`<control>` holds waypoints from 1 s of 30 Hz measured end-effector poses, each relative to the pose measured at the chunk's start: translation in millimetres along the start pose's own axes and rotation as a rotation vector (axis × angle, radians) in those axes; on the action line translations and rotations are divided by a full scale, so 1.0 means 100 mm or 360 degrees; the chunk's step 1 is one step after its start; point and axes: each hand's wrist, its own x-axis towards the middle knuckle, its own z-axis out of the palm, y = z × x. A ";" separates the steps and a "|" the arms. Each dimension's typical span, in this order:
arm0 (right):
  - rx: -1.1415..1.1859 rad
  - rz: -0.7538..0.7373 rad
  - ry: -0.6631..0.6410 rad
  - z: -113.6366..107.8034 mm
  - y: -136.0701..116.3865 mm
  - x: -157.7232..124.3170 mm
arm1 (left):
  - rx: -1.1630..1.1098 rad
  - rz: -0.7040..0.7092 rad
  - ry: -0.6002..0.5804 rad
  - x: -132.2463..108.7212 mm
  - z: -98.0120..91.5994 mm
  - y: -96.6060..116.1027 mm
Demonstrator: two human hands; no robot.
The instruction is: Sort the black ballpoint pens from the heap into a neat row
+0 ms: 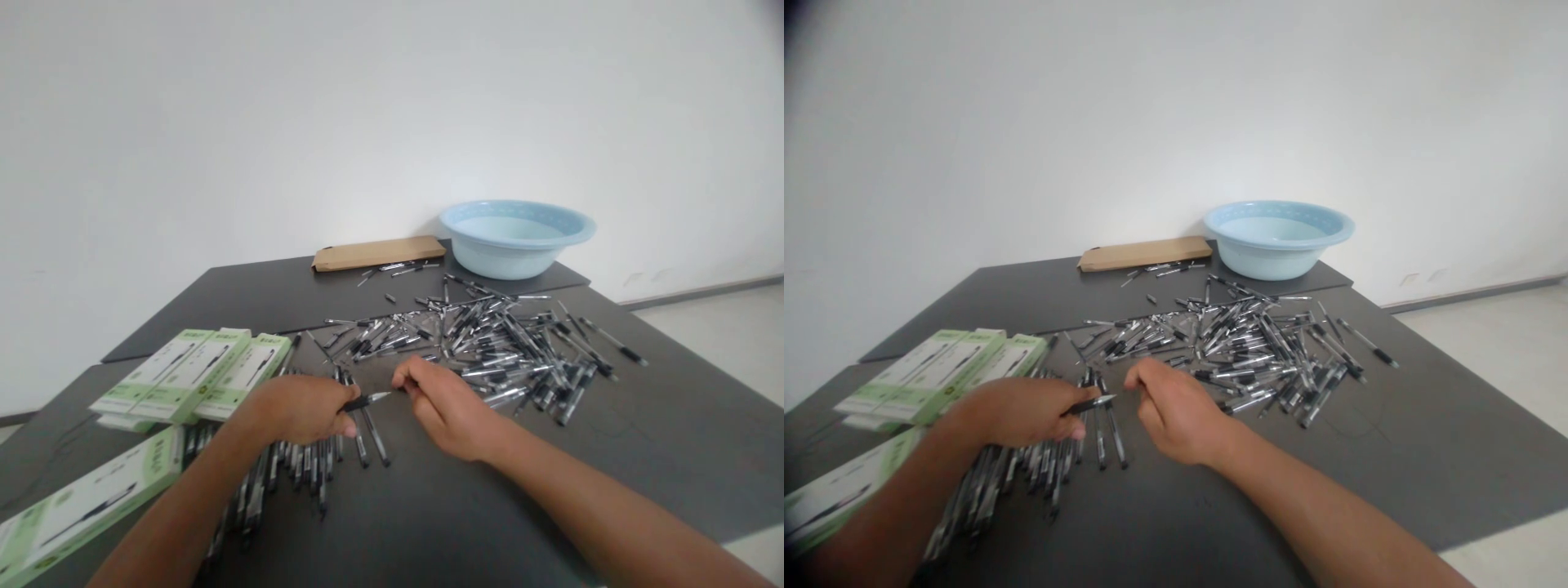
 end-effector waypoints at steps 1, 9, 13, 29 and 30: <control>0.0019 0.0026 0.0011 0.01 0.02 0.01 | 0.0003 -0.0002 -0.0014 0.00 0.00 0.00; 0.0079 0.0125 -0.0032 0.05 0.07 0.03 | 0.0024 0.0036 -0.0047 0.02 -0.02 0.02; 0.0012 0.0151 -0.0030 0.03 0.05 0.03 | 0.0015 0.0049 -0.0028 0.05 -0.01 0.02; -0.0034 0.0075 -0.0114 -0.02 0.17 0.05 | -0.0124 0.0067 -0.0095 0.19 0.02 -0.10; 0.0016 0.0061 -0.0074 -0.04 0.16 0.05 | -0.0125 0.0075 -0.0089 0.20 0.02 -0.10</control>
